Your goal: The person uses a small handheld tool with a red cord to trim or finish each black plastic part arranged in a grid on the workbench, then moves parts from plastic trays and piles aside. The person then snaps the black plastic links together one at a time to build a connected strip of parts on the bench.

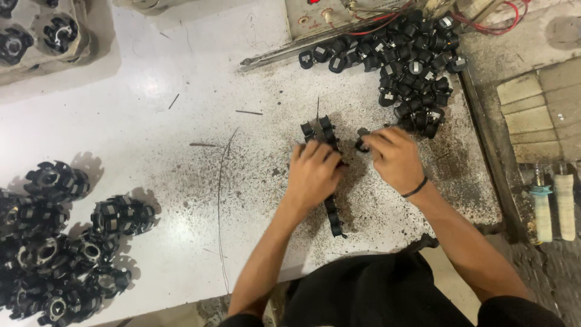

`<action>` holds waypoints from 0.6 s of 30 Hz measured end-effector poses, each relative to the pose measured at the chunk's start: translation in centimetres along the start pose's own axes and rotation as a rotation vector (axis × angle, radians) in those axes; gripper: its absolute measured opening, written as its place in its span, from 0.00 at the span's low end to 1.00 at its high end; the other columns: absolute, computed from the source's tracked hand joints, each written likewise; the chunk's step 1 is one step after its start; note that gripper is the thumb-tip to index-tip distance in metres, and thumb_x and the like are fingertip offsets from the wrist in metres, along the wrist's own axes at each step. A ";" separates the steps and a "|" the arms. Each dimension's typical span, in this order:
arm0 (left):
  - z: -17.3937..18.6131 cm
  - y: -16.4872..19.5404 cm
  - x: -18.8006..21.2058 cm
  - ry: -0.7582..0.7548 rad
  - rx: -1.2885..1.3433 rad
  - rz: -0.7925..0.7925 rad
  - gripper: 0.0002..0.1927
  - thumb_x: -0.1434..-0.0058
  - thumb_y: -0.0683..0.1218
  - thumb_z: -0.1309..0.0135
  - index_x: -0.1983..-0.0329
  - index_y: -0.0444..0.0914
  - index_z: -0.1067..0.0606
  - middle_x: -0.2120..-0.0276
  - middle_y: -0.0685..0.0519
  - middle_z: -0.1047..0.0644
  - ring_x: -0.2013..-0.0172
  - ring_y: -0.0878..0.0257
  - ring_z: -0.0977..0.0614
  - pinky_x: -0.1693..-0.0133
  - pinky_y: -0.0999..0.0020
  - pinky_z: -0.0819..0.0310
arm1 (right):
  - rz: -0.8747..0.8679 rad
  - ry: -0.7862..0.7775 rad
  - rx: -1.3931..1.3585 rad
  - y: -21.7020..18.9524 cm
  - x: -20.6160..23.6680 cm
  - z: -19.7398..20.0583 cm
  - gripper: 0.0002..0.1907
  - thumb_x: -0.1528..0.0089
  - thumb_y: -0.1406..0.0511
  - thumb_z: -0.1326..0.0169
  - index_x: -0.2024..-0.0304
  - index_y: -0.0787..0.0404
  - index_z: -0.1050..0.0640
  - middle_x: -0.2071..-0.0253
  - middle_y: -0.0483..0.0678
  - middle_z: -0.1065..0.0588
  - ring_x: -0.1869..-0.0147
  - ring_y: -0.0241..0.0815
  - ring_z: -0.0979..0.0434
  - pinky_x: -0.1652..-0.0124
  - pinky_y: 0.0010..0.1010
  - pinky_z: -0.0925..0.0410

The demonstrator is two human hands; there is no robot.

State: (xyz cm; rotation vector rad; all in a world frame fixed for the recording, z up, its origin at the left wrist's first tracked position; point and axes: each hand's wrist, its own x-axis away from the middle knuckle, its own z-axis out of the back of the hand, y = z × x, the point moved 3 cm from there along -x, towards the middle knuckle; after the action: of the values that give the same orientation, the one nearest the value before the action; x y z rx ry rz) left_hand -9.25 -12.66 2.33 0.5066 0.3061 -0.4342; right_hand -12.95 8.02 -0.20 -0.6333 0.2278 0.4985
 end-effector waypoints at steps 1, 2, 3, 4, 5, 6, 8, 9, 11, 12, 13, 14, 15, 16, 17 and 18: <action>-0.1 0.5 0.6 0.033 -0.015 -0.002 0.13 0.50 0.46 0.35 0.61 0.42 0.20 0.61 0.53 0.20 0.55 0.56 0.23 0.47 0.48 0.34 | 0.012 -0.001 0.068 -0.5 0.4 0.1 0.14 0.40 0.77 0.44 0.53 0.65 0.18 0.54 0.51 0.23 0.49 0.50 0.25 0.48 0.37 0.31; -0.4 0.8 1.1 0.036 -0.029 -0.004 0.14 0.51 0.44 0.35 0.60 0.41 0.20 0.60 0.54 0.20 0.55 0.56 0.23 0.48 0.50 0.34 | 0.024 -0.018 0.129 -1.1 0.9 0.2 0.16 0.41 0.77 0.45 0.51 0.65 0.18 0.53 0.52 0.23 0.48 0.51 0.25 0.47 0.39 0.31; -0.5 1.0 1.5 0.035 -0.046 0.002 0.14 0.51 0.43 0.36 0.59 0.41 0.21 0.58 0.54 0.20 0.55 0.56 0.23 0.49 0.52 0.34 | 0.039 -0.042 0.183 -1.7 1.2 0.2 0.18 0.42 0.77 0.45 0.50 0.66 0.18 0.52 0.54 0.23 0.47 0.53 0.25 0.46 0.41 0.30; -0.6 1.0 1.5 0.046 -0.067 -0.004 0.15 0.52 0.41 0.37 0.59 0.41 0.21 0.57 0.54 0.20 0.54 0.56 0.24 0.49 0.53 0.35 | 0.072 -0.069 0.236 -2.3 1.4 0.3 0.19 0.43 0.76 0.44 0.49 0.66 0.18 0.53 0.54 0.23 0.48 0.53 0.25 0.48 0.42 0.30; -0.6 1.2 1.5 0.064 -0.068 -0.016 0.15 0.51 0.42 0.37 0.58 0.40 0.21 0.57 0.53 0.21 0.54 0.56 0.24 0.50 0.53 0.35 | 0.107 -0.080 0.299 -2.9 1.5 0.6 0.20 0.45 0.75 0.43 0.49 0.67 0.18 0.54 0.54 0.23 0.49 0.52 0.25 0.50 0.43 0.30; -0.5 1.3 1.5 0.078 -0.068 -0.028 0.16 0.51 0.42 0.37 0.58 0.40 0.22 0.57 0.53 0.21 0.54 0.55 0.24 0.50 0.53 0.35 | 0.138 -0.093 0.361 -3.4 1.5 0.8 0.22 0.47 0.73 0.42 0.49 0.67 0.18 0.54 0.55 0.23 0.49 0.52 0.24 0.52 0.43 0.30; -0.3 1.4 1.4 0.090 -0.041 -0.017 0.15 0.50 0.43 0.37 0.58 0.40 0.22 0.57 0.52 0.21 0.53 0.55 0.24 0.50 0.53 0.35 | 0.153 -0.120 0.381 -4.2 1.3 1.5 0.20 0.46 0.72 0.41 0.50 0.67 0.17 0.59 0.52 0.23 0.53 0.50 0.23 0.53 0.42 0.30; -0.2 1.4 1.4 0.091 -0.017 -0.012 0.14 0.50 0.43 0.37 0.59 0.40 0.22 0.56 0.52 0.21 0.53 0.55 0.24 0.50 0.53 0.35 | 0.154 -0.131 0.394 -4.6 1.3 1.9 0.19 0.45 0.72 0.40 0.51 0.68 0.16 0.62 0.51 0.23 0.55 0.50 0.23 0.54 0.41 0.30; 0.1 1.3 1.3 0.105 0.017 -0.008 0.11 0.48 0.42 0.38 0.60 0.40 0.21 0.57 0.54 0.21 0.54 0.56 0.24 0.50 0.53 0.35 | 0.001 -0.208 0.236 -4.9 1.8 2.2 0.10 0.44 0.68 0.37 0.60 0.63 0.15 0.69 0.51 0.23 0.63 0.51 0.24 0.58 0.41 0.31; 0.3 1.2 1.3 0.105 0.029 0.002 0.09 0.46 0.42 0.38 0.61 0.40 0.21 0.57 0.55 0.20 0.55 0.57 0.24 0.51 0.54 0.35 | -0.077 -0.254 0.148 -5.3 2.4 1.9 0.06 0.43 0.66 0.35 0.64 0.61 0.15 0.72 0.51 0.23 0.67 0.52 0.24 0.60 0.41 0.31; 0.4 1.0 1.4 0.107 0.041 0.011 0.07 0.44 0.41 0.38 0.62 0.41 0.20 0.58 0.57 0.20 0.55 0.57 0.24 0.52 0.54 0.35 | -0.061 -0.218 0.078 -5.9 3.0 1.7 0.06 0.44 0.66 0.35 0.65 0.61 0.15 0.73 0.50 0.24 0.69 0.50 0.24 0.62 0.41 0.32; 0.4 0.9 1.4 0.106 0.057 0.018 0.06 0.45 0.41 0.39 0.63 0.41 0.20 0.58 0.57 0.20 0.55 0.57 0.24 0.52 0.55 0.35 | -0.041 -0.175 0.014 -6.5 3.4 1.2 0.06 0.45 0.67 0.35 0.66 0.61 0.15 0.75 0.49 0.24 0.71 0.49 0.25 0.63 0.40 0.32; 0.4 0.8 1.3 0.107 0.075 0.023 0.05 0.45 0.41 0.39 0.64 0.41 0.20 0.59 0.58 0.20 0.55 0.58 0.24 0.52 0.55 0.35 | -0.021 -0.130 -0.047 -6.9 3.8 0.6 0.06 0.45 0.67 0.35 0.67 0.62 0.16 0.76 0.48 0.24 0.73 0.48 0.25 0.65 0.39 0.33; 0.3 0.7 1.3 0.107 0.093 0.030 0.05 0.45 0.41 0.39 0.65 0.41 0.20 0.59 0.58 0.20 0.55 0.58 0.24 0.52 0.56 0.34 | 0.022 -0.058 0.003 -7.2 4.1 0.0 0.05 0.46 0.68 0.35 0.67 0.62 0.16 0.74 0.48 0.23 0.71 0.48 0.24 0.63 0.39 0.32; 0.2 0.6 1.3 0.104 0.091 0.036 0.05 0.45 0.41 0.39 0.65 0.41 0.19 0.60 0.58 0.19 0.56 0.58 0.24 0.52 0.56 0.34 | 0.065 0.010 0.050 -7.4 4.2 -0.5 0.04 0.46 0.70 0.36 0.68 0.62 0.17 0.72 0.49 0.23 0.69 0.48 0.23 0.62 0.39 0.32; 0.1 0.6 1.3 0.099 0.088 0.040 0.05 0.45 0.41 0.39 0.65 0.41 0.19 0.60 0.59 0.19 0.56 0.59 0.24 0.52 0.56 0.34 | 0.106 0.080 0.095 -7.3 4.2 -0.8 0.03 0.46 0.71 0.37 0.69 0.63 0.18 0.70 0.49 0.22 0.67 0.48 0.23 0.60 0.39 0.31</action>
State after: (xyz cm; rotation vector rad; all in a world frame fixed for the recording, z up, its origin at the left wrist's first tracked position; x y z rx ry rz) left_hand -7.84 -12.69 2.18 0.6206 0.3730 -0.3852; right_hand -5.70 4.04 1.47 -0.5504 0.3600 0.5612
